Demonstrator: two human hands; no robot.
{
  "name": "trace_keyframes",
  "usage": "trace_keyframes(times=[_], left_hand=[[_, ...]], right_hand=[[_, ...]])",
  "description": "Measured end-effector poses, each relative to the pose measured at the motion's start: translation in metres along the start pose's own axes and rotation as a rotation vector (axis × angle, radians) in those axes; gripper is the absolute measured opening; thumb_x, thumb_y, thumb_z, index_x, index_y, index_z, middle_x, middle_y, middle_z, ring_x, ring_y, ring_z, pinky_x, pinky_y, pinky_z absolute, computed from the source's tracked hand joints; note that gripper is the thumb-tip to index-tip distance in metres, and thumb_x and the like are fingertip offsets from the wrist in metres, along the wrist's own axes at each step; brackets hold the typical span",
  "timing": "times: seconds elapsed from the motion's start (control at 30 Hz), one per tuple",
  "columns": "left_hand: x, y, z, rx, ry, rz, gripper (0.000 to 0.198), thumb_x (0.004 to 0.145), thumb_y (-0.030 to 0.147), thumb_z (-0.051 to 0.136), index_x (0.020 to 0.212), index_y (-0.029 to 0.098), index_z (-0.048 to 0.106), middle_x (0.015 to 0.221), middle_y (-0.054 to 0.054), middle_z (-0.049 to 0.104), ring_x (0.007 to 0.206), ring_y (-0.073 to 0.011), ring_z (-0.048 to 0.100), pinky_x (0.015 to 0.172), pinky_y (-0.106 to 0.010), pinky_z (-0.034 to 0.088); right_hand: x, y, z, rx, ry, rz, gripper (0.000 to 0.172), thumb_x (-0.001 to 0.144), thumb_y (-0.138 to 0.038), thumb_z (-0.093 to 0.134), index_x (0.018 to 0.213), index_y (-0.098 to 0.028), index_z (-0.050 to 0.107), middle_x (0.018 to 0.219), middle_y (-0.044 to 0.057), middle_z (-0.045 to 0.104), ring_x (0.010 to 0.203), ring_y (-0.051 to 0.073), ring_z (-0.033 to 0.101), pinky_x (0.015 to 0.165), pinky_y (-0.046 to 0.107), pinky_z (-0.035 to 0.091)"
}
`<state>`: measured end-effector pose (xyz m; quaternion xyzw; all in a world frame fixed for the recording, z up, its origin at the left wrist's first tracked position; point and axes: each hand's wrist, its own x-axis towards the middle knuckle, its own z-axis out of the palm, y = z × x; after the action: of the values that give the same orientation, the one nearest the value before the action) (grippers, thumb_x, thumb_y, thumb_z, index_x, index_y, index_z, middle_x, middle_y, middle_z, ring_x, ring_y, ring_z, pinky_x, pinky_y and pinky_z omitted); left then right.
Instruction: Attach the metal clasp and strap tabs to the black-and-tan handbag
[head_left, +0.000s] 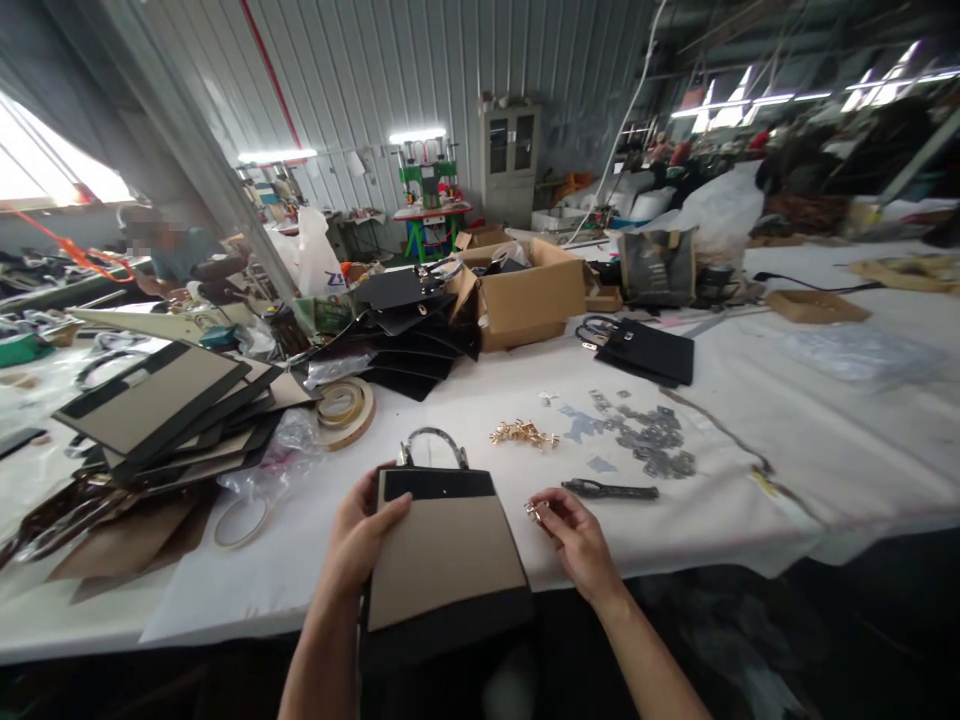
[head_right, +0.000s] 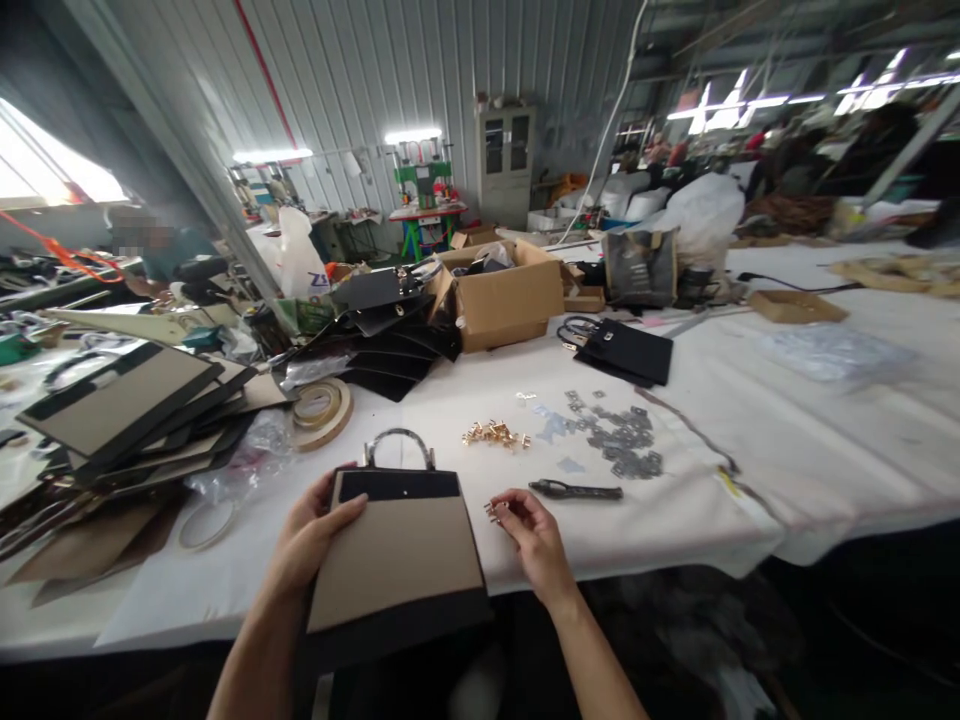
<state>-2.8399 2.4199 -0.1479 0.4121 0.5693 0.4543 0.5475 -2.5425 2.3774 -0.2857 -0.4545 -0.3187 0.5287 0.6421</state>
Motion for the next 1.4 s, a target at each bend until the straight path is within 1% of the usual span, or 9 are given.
trace_keyframes(times=[0.13, 0.23, 0.43, 0.7, 0.77, 0.87, 1.1, 1.27, 1.4], left_hand=[[-0.03, 0.058, -0.029, 0.401, 0.215, 0.222, 0.07, 0.076, 0.049, 0.078, 0.139, 0.023, 0.062, 0.112, -0.007, 0.077, 0.099, -0.0296, 0.073, 0.079, -0.037, 0.06], [-0.052, 0.084, -0.019, 0.753, 0.352, 0.43, 0.054, 0.086, 0.047, 0.062, 0.135, 0.027, 0.067, 0.131, -0.006, 0.071, 0.118, -0.0322, 0.066, 0.095, -0.043, 0.057], [-0.064, 0.095, 0.021, 0.955, 0.27, 0.517, 0.054, 0.09, 0.036, 0.048, 0.141, 0.029, 0.063, 0.139, -0.004, 0.066, 0.123, -0.0308, 0.064, 0.107, -0.045, 0.051], [-0.065, 0.119, -0.005, 1.191, 0.51, 0.575, 0.051, 0.09, 0.04, 0.046, 0.137, 0.035, 0.066, 0.124, -0.003, 0.067, 0.099, -0.0275, 0.067, 0.084, -0.041, 0.055], [-0.065, 0.115, 0.01, 1.276, 0.466, 0.587, 0.051, 0.093, 0.033, 0.043, 0.14, 0.034, 0.064, 0.132, -0.006, 0.064, 0.093, -0.0256, 0.068, 0.074, -0.037, 0.054], [-0.06, 0.094, 0.046, 1.348, 0.262, 0.514, 0.052, 0.093, 0.016, 0.04, 0.139, 0.027, 0.061, 0.136, -0.012, 0.06, 0.087, -0.0238, 0.069, 0.061, -0.032, 0.048], [-0.035, 0.018, 0.119, 1.23, -0.057, 0.38, 0.041, 0.087, 0.002, 0.041, 0.118, 0.014, 0.064, 0.128, -0.021, 0.058, 0.098, -0.033, 0.07, 0.069, -0.039, 0.056], [-0.023, -0.024, 0.154, 1.1, -0.079, 0.351, 0.043, 0.087, 0.001, 0.046, 0.127, 0.01, 0.059, 0.132, -0.026, 0.055, 0.11, -0.0381, 0.066, 0.078, -0.045, 0.06], [-0.024, -0.051, 0.16, 0.926, -0.235, 0.448, 0.048, 0.092, 0.013, 0.058, 0.139, 0.017, 0.054, 0.149, -0.024, 0.05, 0.113, -0.0377, 0.067, 0.081, -0.045, 0.061]], right_hand=[[0.0, -0.002, 0.005, 0.038, -0.018, 0.013, 0.033, 0.077, -0.042, 0.09, 0.099, -0.025, 0.074, 0.096, 0.001, 0.074, 0.089, 0.016, 0.066, 0.084, 0.027, 0.054], [0.0, -0.005, 0.007, 0.02, -0.016, 0.018, 0.035, 0.076, -0.044, 0.09, 0.099, -0.024, 0.074, 0.096, 0.003, 0.074, 0.09, 0.018, 0.067, 0.083, 0.029, 0.055], [-0.003, -0.004, 0.005, 0.026, -0.027, 0.039, 0.034, 0.075, -0.043, 0.091, 0.098, -0.024, 0.074, 0.094, 0.003, 0.074, 0.088, 0.017, 0.068, 0.081, 0.028, 0.057], [-0.003, -0.006, 0.008, 0.0, -0.05, 0.014, 0.03, 0.08, -0.044, 0.087, 0.1, -0.025, 0.074, 0.096, 0.003, 0.074, 0.09, 0.017, 0.067, 0.086, 0.03, 0.056], [-0.002, -0.006, 0.009, -0.028, -0.062, 0.015, 0.031, 0.08, -0.044, 0.087, 0.1, -0.025, 0.074, 0.097, 0.003, 0.074, 0.091, 0.019, 0.068, 0.087, 0.032, 0.056], [-0.001, -0.005, 0.008, -0.066, -0.086, 0.029, 0.032, 0.081, -0.046, 0.086, 0.101, -0.025, 0.073, 0.097, 0.004, 0.075, 0.091, 0.019, 0.068, 0.087, 0.033, 0.057], [-0.001, 0.0, -0.003, 0.031, -0.039, 0.057, 0.033, 0.075, -0.043, 0.091, 0.099, -0.026, 0.076, 0.096, 0.003, 0.076, 0.089, 0.018, 0.07, 0.083, 0.028, 0.06], [0.0, 0.005, -0.011, 0.194, 0.067, 0.085, 0.033, 0.072, -0.038, 0.093, 0.099, -0.03, 0.076, 0.095, -0.001, 0.077, 0.091, 0.013, 0.072, 0.082, 0.022, 0.061], [0.001, 0.004, -0.016, 0.276, 0.145, 0.071, 0.03, 0.073, -0.036, 0.092, 0.098, -0.03, 0.076, 0.095, -0.003, 0.078, 0.09, 0.011, 0.073, 0.086, 0.02, 0.061]])
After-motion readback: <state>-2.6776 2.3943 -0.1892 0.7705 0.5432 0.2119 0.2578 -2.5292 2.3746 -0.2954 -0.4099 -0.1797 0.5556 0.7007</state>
